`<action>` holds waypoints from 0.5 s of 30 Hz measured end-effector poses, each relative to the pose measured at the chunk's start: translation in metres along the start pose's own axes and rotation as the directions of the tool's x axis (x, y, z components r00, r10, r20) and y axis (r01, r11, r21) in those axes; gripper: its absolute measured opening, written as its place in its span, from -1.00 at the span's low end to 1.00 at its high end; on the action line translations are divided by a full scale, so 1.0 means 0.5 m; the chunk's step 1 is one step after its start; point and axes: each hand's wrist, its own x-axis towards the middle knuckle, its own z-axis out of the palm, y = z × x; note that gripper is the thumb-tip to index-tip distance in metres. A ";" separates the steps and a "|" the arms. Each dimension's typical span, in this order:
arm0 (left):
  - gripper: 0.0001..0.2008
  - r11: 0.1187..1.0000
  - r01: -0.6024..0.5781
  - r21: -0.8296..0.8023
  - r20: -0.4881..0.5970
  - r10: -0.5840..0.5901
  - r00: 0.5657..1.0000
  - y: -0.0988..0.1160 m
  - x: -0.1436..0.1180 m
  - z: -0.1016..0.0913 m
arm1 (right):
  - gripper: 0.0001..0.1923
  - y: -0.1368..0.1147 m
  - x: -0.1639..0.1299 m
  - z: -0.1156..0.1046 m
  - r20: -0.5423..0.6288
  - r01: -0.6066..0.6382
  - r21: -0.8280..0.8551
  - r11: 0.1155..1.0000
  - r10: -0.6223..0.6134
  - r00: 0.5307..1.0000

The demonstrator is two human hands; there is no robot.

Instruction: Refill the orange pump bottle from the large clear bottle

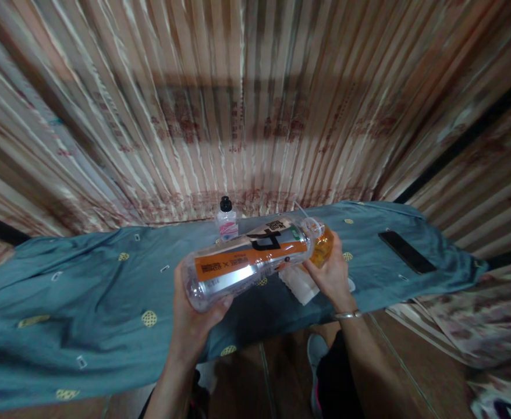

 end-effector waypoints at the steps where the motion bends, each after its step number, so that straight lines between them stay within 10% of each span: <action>1: -0.09 1.000 0.001 0.004 -0.003 -0.001 1.000 -0.002 0.001 -0.001 | 0.18 -0.002 0.000 0.001 0.001 -0.002 0.000 1.000 0.002 1.000; 15: -0.10 1.000 0.007 0.031 -0.017 -0.007 1.000 -0.019 0.004 -0.032 | 0.17 -0.006 -0.002 0.007 -0.021 0.044 -0.019 0.999 -0.044 0.999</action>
